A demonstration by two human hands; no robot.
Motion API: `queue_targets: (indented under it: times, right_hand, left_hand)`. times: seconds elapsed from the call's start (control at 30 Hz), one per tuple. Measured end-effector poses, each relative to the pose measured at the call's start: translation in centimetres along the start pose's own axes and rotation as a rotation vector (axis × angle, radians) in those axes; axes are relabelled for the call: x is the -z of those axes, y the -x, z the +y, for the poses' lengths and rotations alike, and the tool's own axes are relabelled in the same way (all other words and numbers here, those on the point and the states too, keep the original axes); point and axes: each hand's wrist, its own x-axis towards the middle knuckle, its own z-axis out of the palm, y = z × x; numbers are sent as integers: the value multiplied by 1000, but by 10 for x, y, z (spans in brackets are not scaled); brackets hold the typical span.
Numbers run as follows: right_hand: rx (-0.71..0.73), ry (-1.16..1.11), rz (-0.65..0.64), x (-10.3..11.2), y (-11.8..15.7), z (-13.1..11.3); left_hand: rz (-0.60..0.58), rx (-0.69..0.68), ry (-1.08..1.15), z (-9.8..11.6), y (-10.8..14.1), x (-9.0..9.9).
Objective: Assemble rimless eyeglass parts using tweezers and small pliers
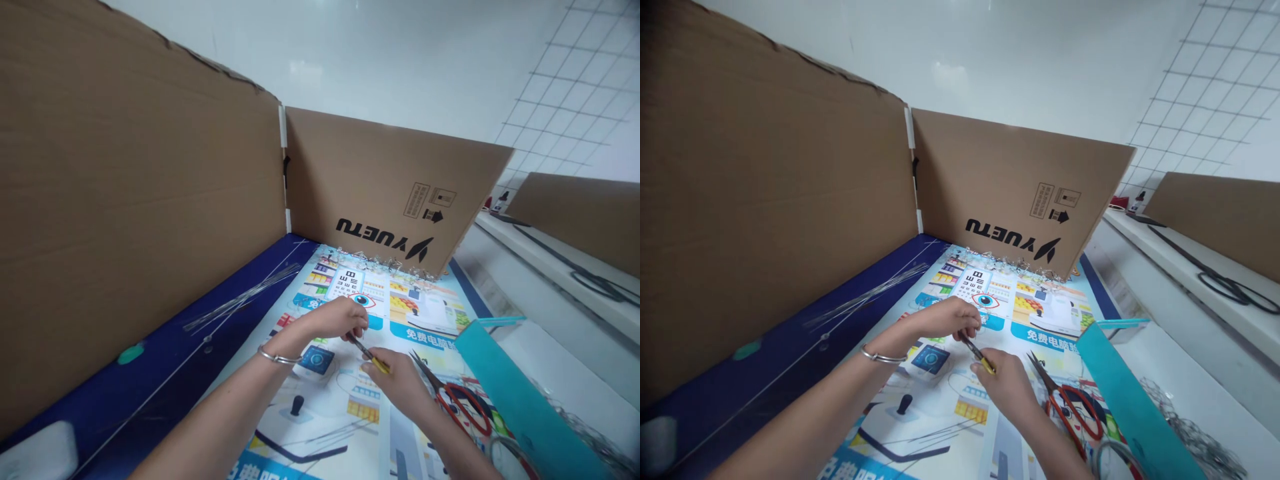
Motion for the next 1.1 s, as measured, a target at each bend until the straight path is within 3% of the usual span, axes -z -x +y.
queue_targets:
  times: [0.17,0.27,0.37,0.5,0.6,0.67,0.77,0.87,0.97,1.1]
  right_hand:
    - [1,-63,-28,-3,-1,8]
    - [22,22,-24,-8,-2,13]
    - [47,217,62,-15,-1,17]
    - [132,351,225,-26,3,24]
    - [253,204,330,-27,5,28]
    - [274,73,399,-26,5,29]
    - [244,-49,434,-23,2,31]
    - [215,-99,400,-21,0,33]
    - [167,-147,393,-21,-3,35]
    - [82,-249,418,-22,-6,38]
  left_hand:
    - [-45,25,47,-4,-2,-2]
    - [-74,44,51,-8,-4,-3]
    - [-65,83,29,-16,-7,-1]
    - [50,159,4,-30,-12,7]
    - [61,209,6,-36,-13,9]
    - [6,213,4,-38,-14,5]
    - [-71,100,-101,-37,-17,-12]
    - [-24,-90,-360,-37,-22,-28]
    - [0,-115,-414,-40,-27,-34]
    - [17,-110,-468,-42,-26,-26]
